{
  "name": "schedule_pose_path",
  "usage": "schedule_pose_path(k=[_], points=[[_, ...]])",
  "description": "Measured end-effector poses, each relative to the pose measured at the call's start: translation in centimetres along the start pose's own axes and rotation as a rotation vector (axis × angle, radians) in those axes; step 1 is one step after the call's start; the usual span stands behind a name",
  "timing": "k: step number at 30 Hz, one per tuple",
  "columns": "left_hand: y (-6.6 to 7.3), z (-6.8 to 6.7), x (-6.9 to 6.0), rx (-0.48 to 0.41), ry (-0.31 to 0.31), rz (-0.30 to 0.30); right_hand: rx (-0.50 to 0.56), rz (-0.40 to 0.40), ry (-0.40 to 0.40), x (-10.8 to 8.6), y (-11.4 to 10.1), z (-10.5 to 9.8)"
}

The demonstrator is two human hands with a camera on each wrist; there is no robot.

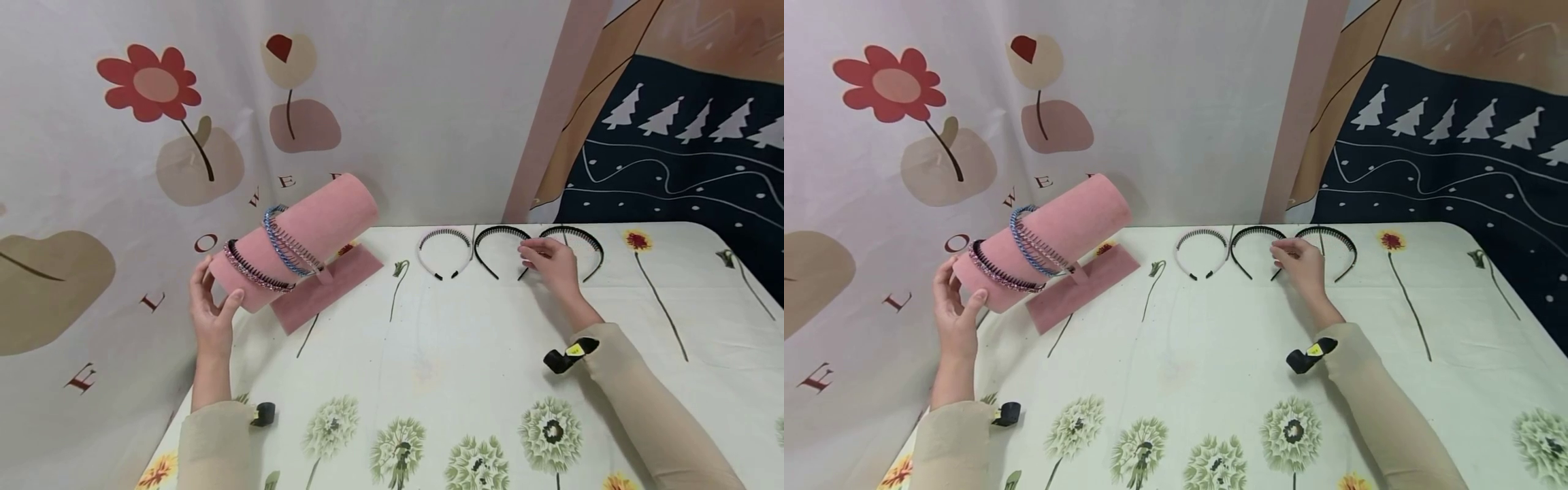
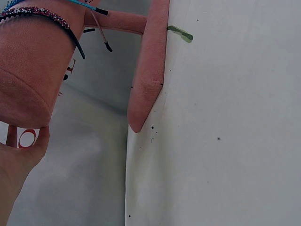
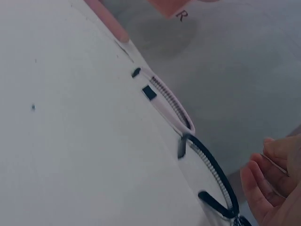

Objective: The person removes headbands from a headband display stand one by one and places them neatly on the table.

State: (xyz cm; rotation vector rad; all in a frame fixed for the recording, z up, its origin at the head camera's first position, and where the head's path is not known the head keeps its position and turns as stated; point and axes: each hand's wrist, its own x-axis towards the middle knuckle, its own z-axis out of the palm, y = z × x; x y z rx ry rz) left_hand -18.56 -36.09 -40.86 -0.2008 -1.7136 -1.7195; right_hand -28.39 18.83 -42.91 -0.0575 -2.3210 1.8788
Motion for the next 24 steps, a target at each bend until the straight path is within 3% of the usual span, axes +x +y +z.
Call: schedule_pose_path(k=[3,24], points=[[0.1,0.1,0.0,-0.001,-0.003,-0.005,0.045,-0.018,-0.025,0.0,-0.2,1.1],[0.1,0.0,0.0,-0.004,0.001,-0.001,0.04,-0.031,-0.11,-0.7,-1.7,8.0]])
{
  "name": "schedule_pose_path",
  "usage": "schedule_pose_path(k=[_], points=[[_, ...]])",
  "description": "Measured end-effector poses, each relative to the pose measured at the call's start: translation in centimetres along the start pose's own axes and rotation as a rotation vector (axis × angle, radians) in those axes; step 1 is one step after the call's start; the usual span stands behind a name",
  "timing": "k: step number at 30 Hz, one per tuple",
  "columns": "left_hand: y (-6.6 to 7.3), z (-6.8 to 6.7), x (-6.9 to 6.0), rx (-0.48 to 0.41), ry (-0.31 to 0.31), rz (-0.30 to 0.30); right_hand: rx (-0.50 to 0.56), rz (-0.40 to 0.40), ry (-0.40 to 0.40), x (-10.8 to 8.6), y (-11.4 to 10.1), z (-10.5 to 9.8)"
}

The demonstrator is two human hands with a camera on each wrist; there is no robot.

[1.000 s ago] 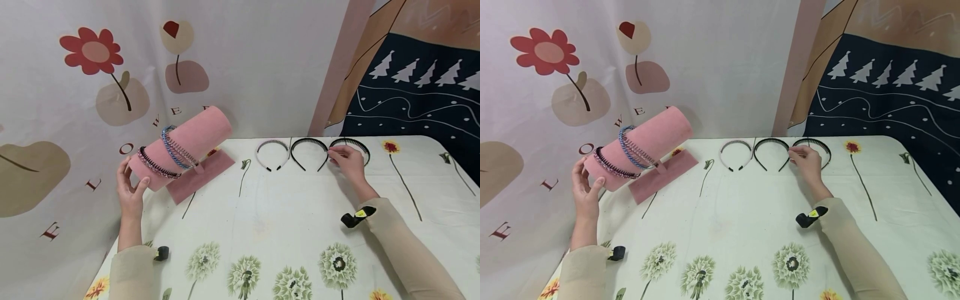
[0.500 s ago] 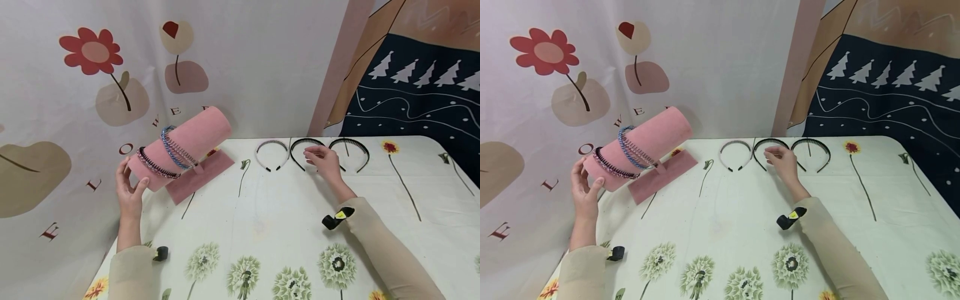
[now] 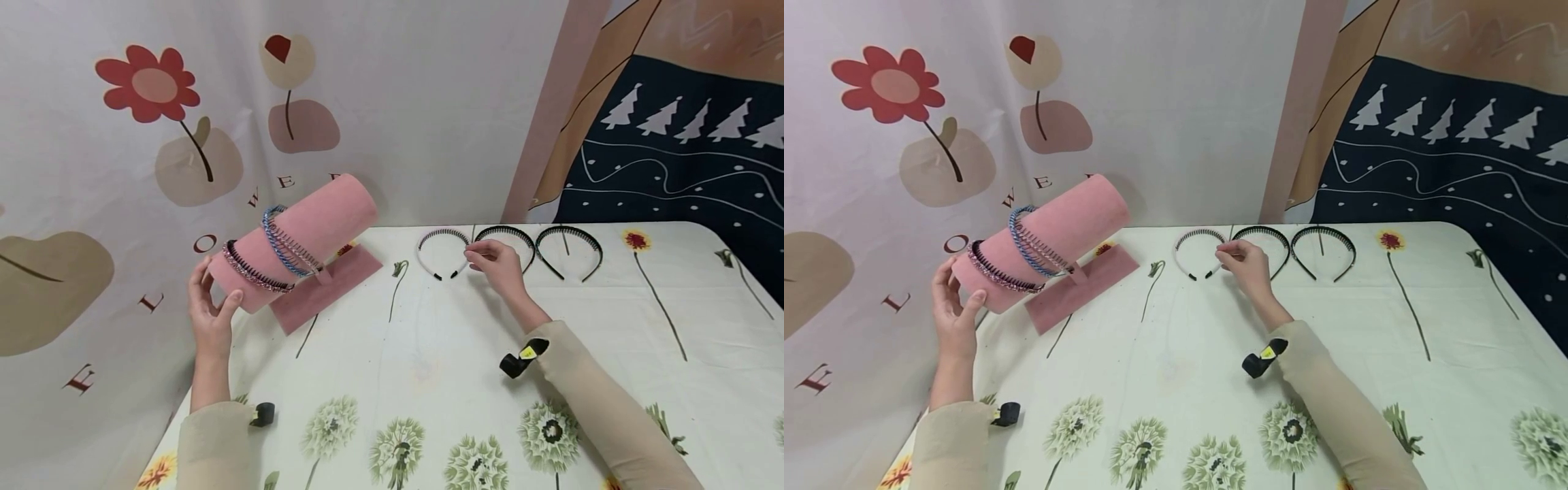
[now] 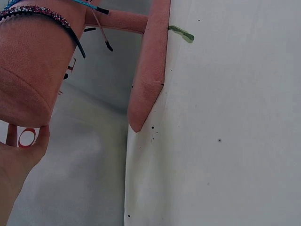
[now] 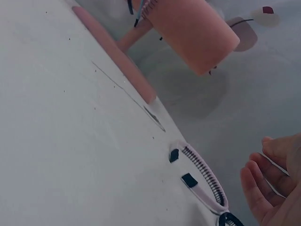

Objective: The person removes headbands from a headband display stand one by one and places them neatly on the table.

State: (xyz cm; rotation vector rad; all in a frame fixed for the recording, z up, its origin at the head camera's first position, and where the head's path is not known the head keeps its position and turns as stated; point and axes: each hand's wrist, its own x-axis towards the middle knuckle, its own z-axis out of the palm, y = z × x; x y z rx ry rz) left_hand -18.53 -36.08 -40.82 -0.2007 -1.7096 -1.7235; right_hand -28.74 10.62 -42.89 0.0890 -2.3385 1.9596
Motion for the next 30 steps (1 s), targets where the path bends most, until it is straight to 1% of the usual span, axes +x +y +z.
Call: schedule_pose_path(k=[7,16,24,30], points=[[0.0,0.0,-0.1,-0.004,-0.01,0.015,0.007,-0.038,-0.029,-0.4,-0.6,1.8],[0.1,-0.1,-0.1,-0.025,-0.017,0.041,-0.012,-0.063,-0.065,-0.8,-1.9,4.2],[-0.1,0.0,0.0,-0.006,-0.002,0.006,-0.053,-0.083,-0.077,-1.1,-2.7,6.0],[-0.2,0.0,0.0,-0.009,0.004,0.003,-0.065,-0.135,-0.093,-1.3,-3.4,7.6]])
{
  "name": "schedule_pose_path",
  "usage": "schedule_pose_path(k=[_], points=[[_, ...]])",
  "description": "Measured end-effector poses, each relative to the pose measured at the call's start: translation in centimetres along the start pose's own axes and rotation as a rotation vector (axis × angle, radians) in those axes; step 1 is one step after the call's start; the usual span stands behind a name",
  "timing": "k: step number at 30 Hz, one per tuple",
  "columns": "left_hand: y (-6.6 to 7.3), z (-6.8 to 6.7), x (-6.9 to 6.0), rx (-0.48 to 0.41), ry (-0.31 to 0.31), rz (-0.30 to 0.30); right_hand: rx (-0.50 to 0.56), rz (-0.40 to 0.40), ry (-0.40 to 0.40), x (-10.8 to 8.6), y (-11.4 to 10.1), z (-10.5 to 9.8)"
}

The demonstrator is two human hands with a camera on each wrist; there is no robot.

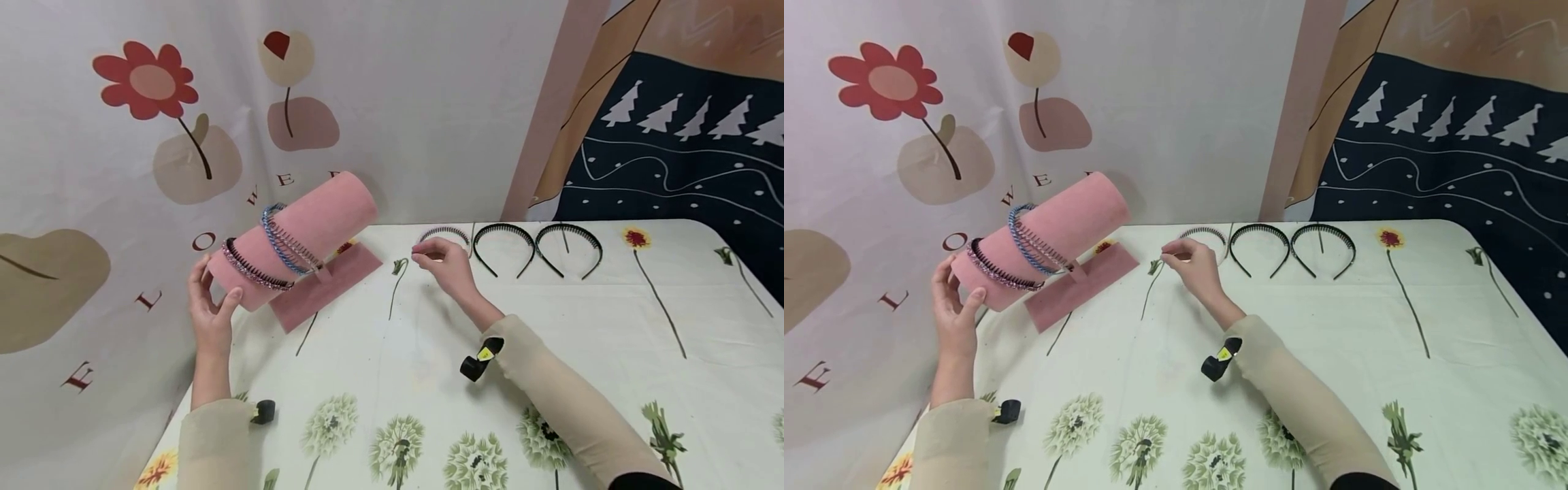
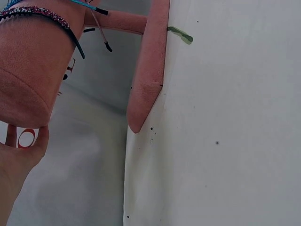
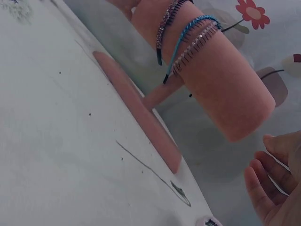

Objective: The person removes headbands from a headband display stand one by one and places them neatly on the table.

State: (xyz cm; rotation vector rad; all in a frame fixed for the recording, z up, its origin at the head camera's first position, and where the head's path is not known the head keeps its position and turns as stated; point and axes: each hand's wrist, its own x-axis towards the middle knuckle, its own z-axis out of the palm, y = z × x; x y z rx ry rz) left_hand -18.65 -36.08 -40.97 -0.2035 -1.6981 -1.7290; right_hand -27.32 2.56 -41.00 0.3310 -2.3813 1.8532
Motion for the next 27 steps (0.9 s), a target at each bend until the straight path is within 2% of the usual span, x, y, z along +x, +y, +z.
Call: schedule_pose_path(k=[16,21,27], points=[[0.0,0.0,-0.1,0.001,-0.002,0.023,0.034,-0.132,-0.095,-0.7,-2.8,4.6],[0.2,0.1,-0.1,0.011,-0.006,0.007,0.048,-0.18,-0.115,-1.0,-3.9,6.2],[0.4,0.2,-0.1,0.035,-0.001,-0.027,0.082,-0.177,-0.163,-1.3,-5.4,8.1]])
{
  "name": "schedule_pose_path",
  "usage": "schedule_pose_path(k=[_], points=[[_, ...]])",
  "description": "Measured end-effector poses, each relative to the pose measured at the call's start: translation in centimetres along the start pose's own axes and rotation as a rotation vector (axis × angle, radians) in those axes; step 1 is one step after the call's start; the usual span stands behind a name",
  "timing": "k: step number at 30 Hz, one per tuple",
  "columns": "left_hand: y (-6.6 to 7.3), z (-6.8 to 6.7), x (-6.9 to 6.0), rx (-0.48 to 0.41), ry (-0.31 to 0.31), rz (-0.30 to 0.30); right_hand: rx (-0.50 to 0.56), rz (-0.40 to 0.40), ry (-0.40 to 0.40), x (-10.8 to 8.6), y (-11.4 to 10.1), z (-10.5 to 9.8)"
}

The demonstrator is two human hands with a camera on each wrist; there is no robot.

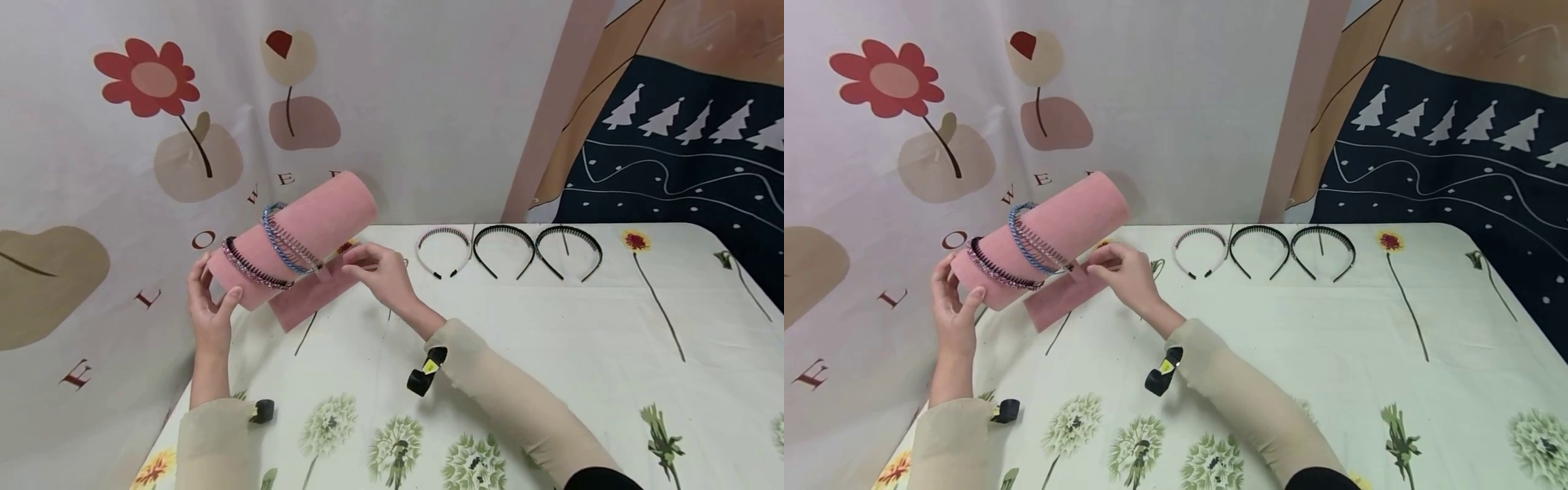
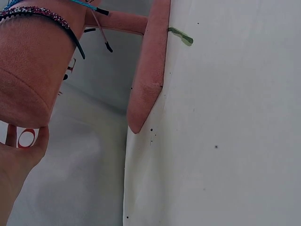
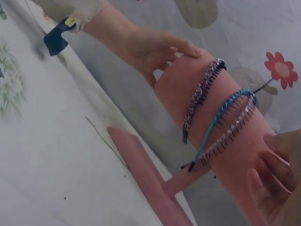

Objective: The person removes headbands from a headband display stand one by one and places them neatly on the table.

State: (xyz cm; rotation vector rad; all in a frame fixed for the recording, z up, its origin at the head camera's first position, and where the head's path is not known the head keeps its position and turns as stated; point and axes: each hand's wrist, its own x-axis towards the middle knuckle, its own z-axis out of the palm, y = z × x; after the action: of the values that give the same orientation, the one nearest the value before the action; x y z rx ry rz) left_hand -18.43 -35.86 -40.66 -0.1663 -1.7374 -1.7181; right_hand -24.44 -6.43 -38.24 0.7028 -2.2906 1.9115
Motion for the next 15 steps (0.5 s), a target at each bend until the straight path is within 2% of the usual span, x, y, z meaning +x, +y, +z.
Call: schedule_pose_path(k=[10,15], points=[[-0.2,0.0,0.0,-0.021,0.004,0.037,0.051,-0.03,-0.096,0.5,-1.6,3.2],[-0.3,-0.1,0.0,-0.014,0.005,0.034,0.04,-0.037,-0.192,0.5,-1.8,4.2]])
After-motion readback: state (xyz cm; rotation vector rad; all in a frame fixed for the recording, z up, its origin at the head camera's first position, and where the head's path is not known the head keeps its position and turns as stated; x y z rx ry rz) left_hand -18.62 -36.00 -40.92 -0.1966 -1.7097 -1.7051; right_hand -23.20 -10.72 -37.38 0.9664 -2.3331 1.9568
